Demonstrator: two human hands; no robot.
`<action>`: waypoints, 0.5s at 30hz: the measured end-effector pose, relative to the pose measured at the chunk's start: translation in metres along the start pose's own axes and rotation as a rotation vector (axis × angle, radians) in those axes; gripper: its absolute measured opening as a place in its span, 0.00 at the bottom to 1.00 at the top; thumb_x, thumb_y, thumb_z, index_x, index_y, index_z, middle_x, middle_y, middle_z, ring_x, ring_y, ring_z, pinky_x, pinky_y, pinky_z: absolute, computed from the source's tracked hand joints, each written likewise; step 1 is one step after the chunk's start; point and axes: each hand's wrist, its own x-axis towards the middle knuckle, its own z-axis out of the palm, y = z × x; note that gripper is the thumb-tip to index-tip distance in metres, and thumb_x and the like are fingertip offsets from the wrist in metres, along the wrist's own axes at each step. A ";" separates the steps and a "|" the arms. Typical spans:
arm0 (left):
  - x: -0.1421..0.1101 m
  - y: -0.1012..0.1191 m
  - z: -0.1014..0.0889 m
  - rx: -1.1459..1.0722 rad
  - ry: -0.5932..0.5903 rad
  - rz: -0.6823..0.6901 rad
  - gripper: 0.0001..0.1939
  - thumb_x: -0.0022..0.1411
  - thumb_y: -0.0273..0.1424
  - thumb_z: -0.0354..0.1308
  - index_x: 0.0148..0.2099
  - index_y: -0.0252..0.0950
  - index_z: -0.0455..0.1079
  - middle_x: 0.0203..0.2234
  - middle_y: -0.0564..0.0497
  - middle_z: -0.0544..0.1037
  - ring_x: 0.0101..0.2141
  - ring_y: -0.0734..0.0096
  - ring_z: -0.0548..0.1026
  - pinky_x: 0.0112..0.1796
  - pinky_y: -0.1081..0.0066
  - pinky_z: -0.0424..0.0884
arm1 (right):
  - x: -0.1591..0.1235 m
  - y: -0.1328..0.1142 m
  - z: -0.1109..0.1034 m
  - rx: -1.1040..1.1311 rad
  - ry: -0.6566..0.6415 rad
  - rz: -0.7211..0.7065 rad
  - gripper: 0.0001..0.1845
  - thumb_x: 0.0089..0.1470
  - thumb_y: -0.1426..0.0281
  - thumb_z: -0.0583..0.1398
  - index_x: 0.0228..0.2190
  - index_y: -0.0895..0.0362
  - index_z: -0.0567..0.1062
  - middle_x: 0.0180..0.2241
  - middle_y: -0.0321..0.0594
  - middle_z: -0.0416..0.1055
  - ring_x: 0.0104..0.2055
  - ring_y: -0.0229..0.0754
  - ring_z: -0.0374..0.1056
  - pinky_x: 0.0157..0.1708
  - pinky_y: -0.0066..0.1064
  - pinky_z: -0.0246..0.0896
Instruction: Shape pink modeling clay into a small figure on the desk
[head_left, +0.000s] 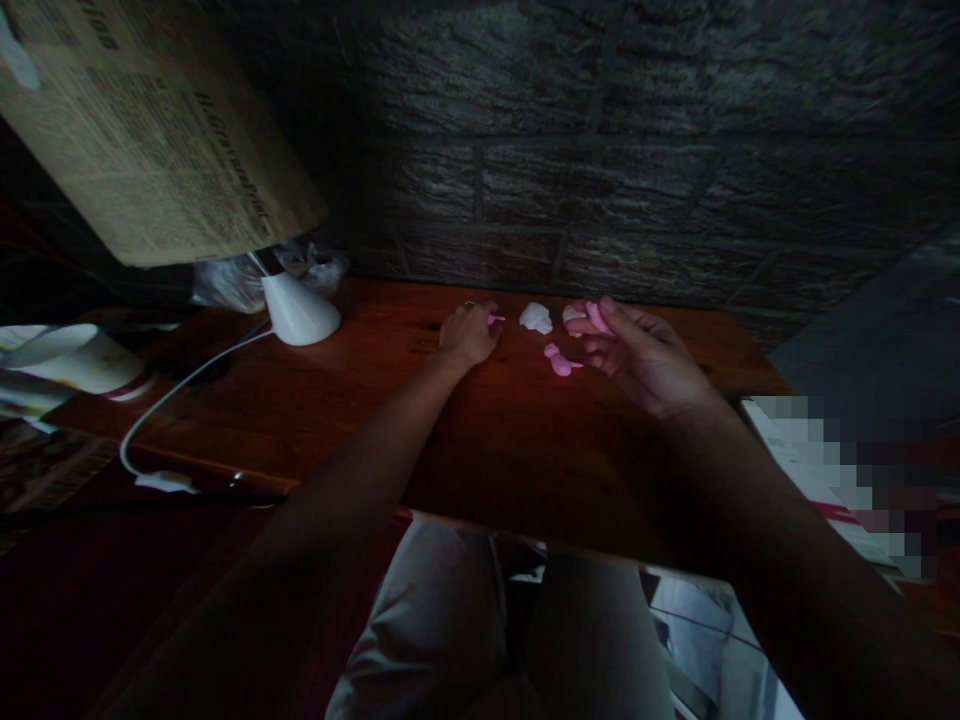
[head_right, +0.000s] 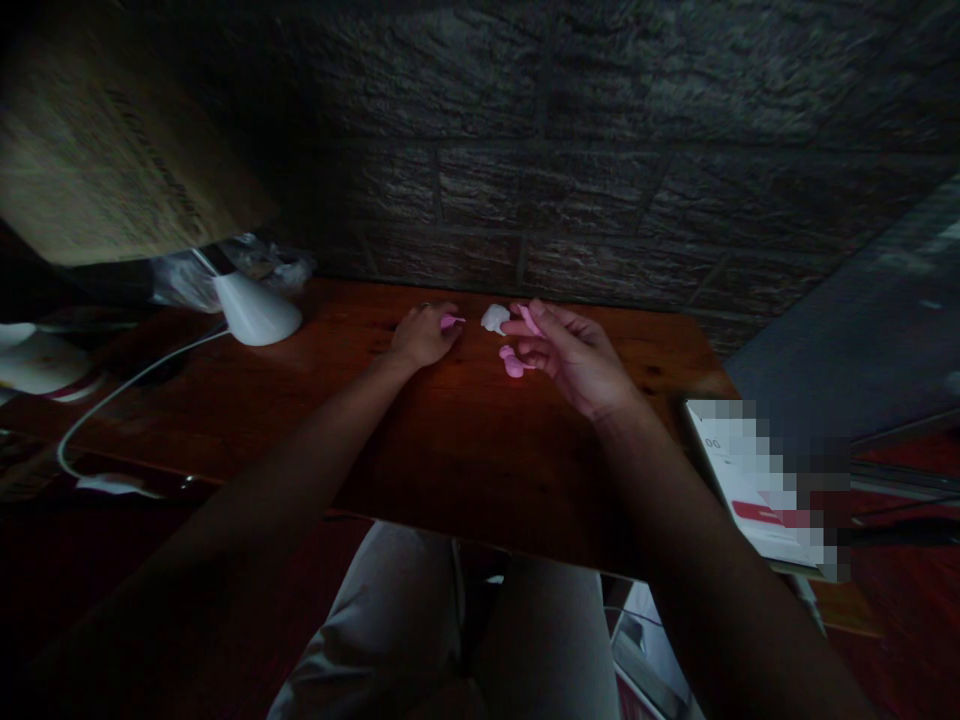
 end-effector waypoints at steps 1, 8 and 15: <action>-0.001 0.002 0.001 -0.002 0.001 0.019 0.20 0.68 0.31 0.58 0.61 0.36 0.73 0.53 0.38 0.79 0.55 0.50 0.76 0.56 0.54 0.71 | 0.001 0.001 -0.001 0.000 0.007 -0.005 0.21 0.47 0.49 0.72 0.34 0.51 0.82 0.36 0.40 0.83 0.29 0.37 0.73 0.28 0.30 0.71; -0.006 0.023 0.006 -0.338 0.272 0.356 0.18 0.73 0.35 0.54 0.59 0.34 0.72 0.55 0.39 0.79 0.55 0.57 0.76 0.57 0.57 0.71 | 0.005 0.008 -0.007 -0.081 0.131 -0.021 0.17 0.44 0.58 0.75 0.35 0.50 0.82 0.39 0.37 0.82 0.29 0.34 0.71 0.28 0.27 0.69; -0.027 0.052 0.001 -0.577 0.249 0.727 0.20 0.69 0.39 0.61 0.59 0.35 0.72 0.49 0.42 0.81 0.47 0.64 0.80 0.50 0.64 0.75 | 0.009 0.014 -0.013 -0.102 0.121 -0.061 0.19 0.48 0.51 0.72 0.36 0.51 0.81 0.36 0.39 0.81 0.30 0.37 0.73 0.25 0.28 0.67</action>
